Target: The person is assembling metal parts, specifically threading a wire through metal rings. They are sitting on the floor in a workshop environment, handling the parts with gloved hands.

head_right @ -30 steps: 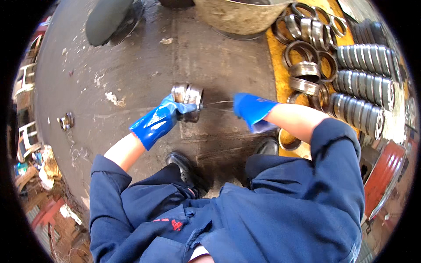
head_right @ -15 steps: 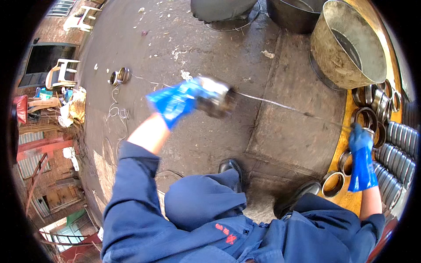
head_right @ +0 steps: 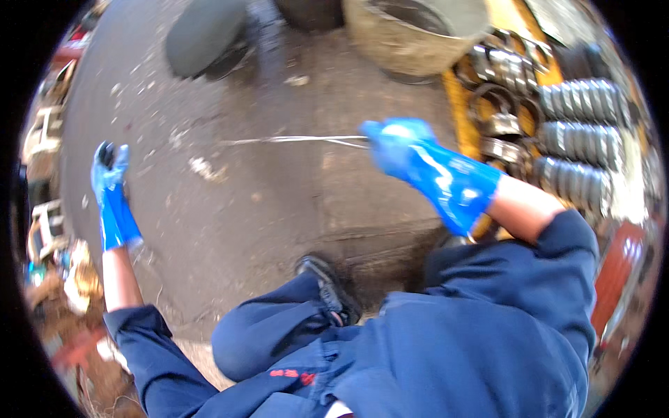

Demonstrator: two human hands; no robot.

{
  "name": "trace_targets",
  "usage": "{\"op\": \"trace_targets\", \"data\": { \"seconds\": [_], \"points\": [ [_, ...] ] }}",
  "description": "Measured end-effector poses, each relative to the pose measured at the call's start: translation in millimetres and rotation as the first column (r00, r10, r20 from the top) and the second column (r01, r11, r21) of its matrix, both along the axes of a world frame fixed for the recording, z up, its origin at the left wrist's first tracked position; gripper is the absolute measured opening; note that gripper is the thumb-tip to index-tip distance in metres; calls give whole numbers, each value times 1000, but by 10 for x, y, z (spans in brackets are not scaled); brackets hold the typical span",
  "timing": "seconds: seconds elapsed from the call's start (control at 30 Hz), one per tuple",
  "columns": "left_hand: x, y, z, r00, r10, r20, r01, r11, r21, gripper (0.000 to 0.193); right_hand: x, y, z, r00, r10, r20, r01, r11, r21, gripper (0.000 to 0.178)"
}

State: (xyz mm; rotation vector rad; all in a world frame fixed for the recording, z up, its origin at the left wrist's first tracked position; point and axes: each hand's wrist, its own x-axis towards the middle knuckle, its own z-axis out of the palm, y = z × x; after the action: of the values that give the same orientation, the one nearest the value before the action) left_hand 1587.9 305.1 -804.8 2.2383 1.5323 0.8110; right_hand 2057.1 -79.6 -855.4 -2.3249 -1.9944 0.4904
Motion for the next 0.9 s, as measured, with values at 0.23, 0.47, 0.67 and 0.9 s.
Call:
{"op": "trace_targets", "data": {
  "seconds": [0.23,0.47,0.67,0.9],
  "points": [
    [2767,-2320,-341,480,-857,-185,835,511,-205,61,137,73,204,1000,16,4,-16,999,52,17],
    [3104,-2647,-765,499,-859,-114,681,470,-561,20,794,-743,-96,947,-219,-233,207,975,-77,44],
    [2885,-2726,-1216,841,-493,224,359,197,-912,30,2240,-1393,-136,947,-159,278,161,987,15,98],
    [2808,-2816,-1120,840,-479,255,377,175,-910,38,1855,-1351,-218,843,144,519,76,922,-380,94]
  ]
}}
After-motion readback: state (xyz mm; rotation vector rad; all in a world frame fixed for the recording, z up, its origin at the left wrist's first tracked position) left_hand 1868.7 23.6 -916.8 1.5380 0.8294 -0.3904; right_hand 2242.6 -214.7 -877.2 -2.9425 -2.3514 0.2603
